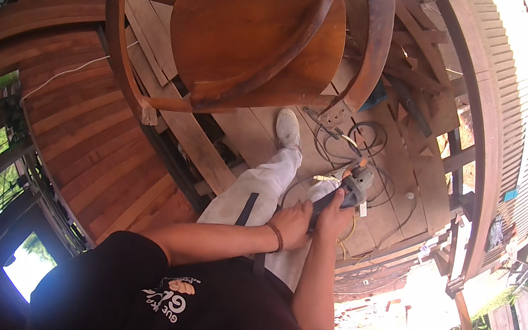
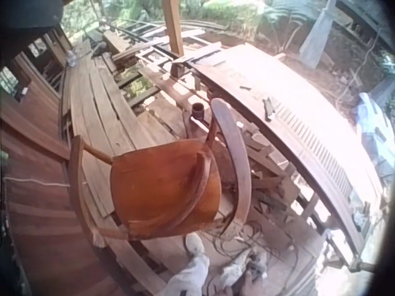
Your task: The person repairs a wooden chair by attaching a small wooden block to the underside of the seat using a power drill and an angle grinder. They position the block, drill screws into it, and then sand the area with the angle grinder. The person also moves a wooden plank and walks around the workspace.
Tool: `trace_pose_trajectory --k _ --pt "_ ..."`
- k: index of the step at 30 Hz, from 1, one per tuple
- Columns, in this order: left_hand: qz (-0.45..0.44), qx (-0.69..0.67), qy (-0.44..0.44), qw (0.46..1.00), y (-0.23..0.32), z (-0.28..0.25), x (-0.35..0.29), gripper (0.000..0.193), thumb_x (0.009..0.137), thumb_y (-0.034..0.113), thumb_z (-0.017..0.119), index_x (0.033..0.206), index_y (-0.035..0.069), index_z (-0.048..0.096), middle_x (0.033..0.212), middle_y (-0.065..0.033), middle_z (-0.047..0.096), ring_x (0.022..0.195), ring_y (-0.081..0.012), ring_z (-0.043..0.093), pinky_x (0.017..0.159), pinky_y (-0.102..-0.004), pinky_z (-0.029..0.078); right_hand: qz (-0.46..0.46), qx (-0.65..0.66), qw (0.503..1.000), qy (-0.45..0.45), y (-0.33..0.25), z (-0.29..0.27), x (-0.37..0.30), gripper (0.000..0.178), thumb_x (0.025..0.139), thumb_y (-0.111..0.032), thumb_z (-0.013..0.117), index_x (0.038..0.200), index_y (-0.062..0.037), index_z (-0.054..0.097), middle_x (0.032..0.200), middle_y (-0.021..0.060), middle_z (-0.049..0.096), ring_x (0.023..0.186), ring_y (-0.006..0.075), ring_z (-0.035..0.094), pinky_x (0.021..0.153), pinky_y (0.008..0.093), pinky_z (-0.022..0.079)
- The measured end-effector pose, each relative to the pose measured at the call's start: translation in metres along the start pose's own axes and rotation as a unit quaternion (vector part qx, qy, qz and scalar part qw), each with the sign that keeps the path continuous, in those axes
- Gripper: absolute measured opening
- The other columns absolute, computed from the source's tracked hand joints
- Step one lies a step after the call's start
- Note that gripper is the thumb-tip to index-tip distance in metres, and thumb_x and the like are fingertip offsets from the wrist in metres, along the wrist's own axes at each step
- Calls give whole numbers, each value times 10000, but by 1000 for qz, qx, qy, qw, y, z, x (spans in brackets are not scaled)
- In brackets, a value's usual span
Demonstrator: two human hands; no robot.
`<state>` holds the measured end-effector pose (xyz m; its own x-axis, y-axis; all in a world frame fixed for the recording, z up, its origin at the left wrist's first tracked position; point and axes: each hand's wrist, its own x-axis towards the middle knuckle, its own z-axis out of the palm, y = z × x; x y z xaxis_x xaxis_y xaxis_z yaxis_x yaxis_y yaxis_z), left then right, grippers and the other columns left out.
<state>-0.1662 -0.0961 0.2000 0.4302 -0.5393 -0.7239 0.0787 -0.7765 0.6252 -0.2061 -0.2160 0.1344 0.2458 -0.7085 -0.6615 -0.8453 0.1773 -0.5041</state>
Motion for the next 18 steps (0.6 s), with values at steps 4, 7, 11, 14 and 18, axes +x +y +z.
trace_pose_trajectory --k 4,7,11,14,18 --pt "19 22 16 999 -1 0 2 490 740 128 691 1068 -74 388 964 -312 581 896 -451 626 789 -476 520 -10 21 999 42 -11 5 -6 420 956 -355 589 1024 59 615 901 135 664 800 221 635 721 359 495" --pt "2 31 12 999 -4 8 12 517 742 155 709 1075 -70 384 954 -301 582 893 -449 625 786 -472 521 -5 34 999 38 -14 9 1 425 958 -367 590 1034 51 599 927 127 655 791 207 631 703 342 495" --pt "7 -16 9 1000 -6 10 12 574 745 202 731 1103 -74 376 980 -298 588 909 -445 627 800 -472 519 17 110 994 -20 -31 -1 -2 390 945 -354 614 1064 16 584 922 111 632 785 193 635 686 329 507" --pt "19 -107 -37 993 0 -15 -6 652 755 246 743 1179 -71 361 1022 -294 598 942 -435 631 820 -465 519 39 281 947 -151 -45 -22 -20 352 901 -287 679 1099 -15 574 889 94 620 797 194 644 669 336 531" --pt "29 -220 -96 970 6 -42 -36 810 767 303 760 1327 -45 290 1097 -282 611 1017 -400 640 872 -432 515 52 357 897 -257 -94 -38 -63 382 843 -186 717 1147 -37 540 873 70 616 776 199 658 692 326 563"
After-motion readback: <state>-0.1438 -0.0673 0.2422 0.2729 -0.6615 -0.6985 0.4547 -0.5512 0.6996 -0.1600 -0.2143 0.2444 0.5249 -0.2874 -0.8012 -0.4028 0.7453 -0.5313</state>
